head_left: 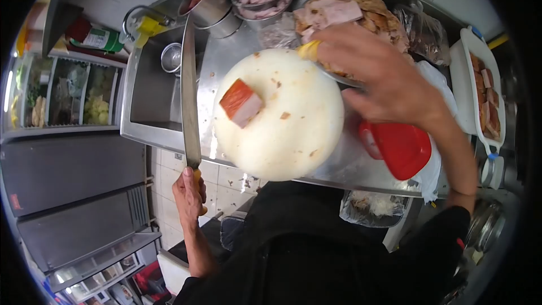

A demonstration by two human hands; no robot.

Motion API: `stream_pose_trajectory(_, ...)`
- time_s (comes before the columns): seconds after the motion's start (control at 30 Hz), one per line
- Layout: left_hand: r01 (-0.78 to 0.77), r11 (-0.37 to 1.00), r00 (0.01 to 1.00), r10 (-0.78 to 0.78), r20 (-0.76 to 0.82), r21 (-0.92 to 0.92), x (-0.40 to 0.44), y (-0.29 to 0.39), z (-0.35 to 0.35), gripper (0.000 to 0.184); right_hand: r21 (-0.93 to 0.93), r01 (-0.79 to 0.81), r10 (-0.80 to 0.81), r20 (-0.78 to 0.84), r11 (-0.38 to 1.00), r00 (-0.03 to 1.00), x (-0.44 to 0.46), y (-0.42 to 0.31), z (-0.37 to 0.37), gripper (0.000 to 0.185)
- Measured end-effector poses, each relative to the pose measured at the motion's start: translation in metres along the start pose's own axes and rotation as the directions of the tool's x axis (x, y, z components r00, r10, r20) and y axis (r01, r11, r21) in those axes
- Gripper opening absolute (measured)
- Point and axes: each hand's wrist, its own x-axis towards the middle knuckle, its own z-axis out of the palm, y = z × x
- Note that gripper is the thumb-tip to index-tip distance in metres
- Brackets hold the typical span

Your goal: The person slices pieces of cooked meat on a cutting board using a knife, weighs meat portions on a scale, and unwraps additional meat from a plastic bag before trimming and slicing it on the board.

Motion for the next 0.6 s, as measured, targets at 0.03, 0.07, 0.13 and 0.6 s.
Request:
stream_pose_trajectory(0.03, 0.002, 1.000, 1.000, -0.002, 0.007, -0.006, 0.006, -0.010, -0.015, 0.060, 0.060, -0.009, 0.006, 0.039, 0.998, 0.999, 0.018, -0.014, 0.029, 0.071)
stream_pose_trajectory(0.07, 0.004, 1.000, 1.000, -0.003, 0.016, -0.019, 0.014, -0.024, -0.034, 0.060, 0.112, -0.020, 0.011, 0.082, 0.994, 0.997, 0.041, -0.030, 0.059, 0.073)
stream_pose_trajectory(0.13, 0.002, 0.999, 0.999, 0.000, 0.045, -0.049, 0.024, -0.043, -0.056, 0.060, 0.159, -0.062, 0.021, 0.251, 0.985, 0.968, 0.075, -0.033, 0.121, 0.075)
stream_pose_trajectory(0.6, 0.076, 0.987, 0.970, -0.041, 0.240, -0.138, 0.045, -0.138, -0.118, 0.056, 0.015, -0.305, 0.296, 0.194, 0.952, 0.935, 0.076, -0.055, 0.244, 0.060)
